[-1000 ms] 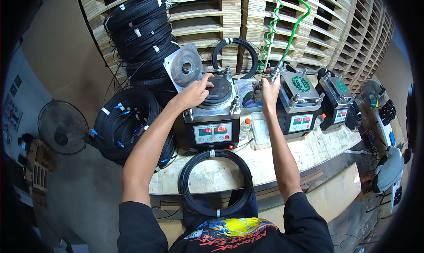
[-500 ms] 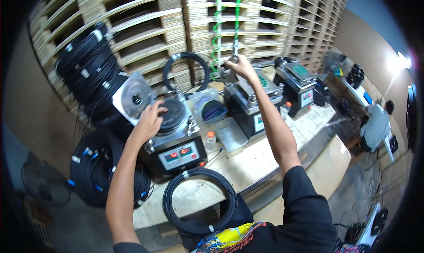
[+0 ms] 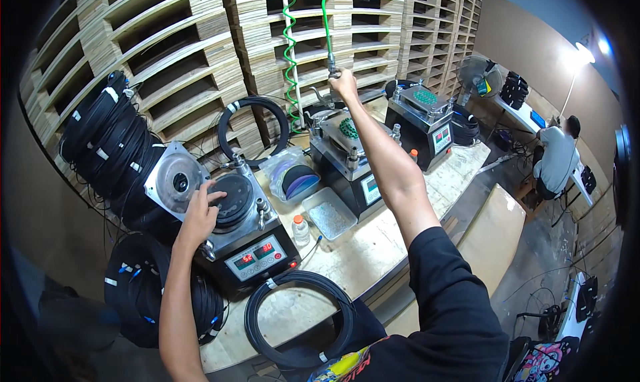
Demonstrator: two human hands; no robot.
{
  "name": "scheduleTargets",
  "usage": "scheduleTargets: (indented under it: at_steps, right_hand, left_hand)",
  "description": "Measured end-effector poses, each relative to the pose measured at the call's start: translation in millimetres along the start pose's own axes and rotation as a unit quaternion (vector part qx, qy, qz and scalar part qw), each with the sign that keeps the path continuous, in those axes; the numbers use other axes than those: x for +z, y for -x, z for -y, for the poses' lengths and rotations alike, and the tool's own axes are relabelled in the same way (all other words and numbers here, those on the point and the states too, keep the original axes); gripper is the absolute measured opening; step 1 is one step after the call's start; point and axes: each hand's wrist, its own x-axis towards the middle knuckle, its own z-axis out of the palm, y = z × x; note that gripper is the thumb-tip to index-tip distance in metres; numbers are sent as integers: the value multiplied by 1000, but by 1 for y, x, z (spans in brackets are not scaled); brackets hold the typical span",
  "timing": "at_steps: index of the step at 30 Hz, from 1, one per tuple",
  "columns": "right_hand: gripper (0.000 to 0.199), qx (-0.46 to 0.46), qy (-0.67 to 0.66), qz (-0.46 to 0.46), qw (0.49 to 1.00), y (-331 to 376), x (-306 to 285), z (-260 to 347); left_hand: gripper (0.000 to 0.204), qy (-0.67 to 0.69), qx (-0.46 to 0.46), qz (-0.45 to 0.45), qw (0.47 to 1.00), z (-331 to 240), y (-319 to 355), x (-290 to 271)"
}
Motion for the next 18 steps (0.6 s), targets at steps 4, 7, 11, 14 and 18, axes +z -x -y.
scheduleTargets:
  at_steps: [4, 7, 11, 14, 18]
  right_hand:
    - [43, -35, -23, 8, 999, 34, -8, -2]
    - [38, -111, -68, 50, 990, 79, -16, 11]
    - [35, -183, -126, 143, 965, 151, -26, 31]
    - [36, -117, -124, 311, 935, 209, -43, 28]
    - [38, -158, -12, 462, 873, 281, -37, -9]
  left_hand:
    - [79, -59, 58, -16, 996, 8, -3, 6]
    - [75, -88, 86, -59, 991, 29, -6, 17]
    - [71, -57, -7, -14, 998, 28, -3, 10]
    - [66, -43, -46, -6, 998, 24, -5, 9]
    - [55, -34, -38, -48, 998, 27, -10, 15]
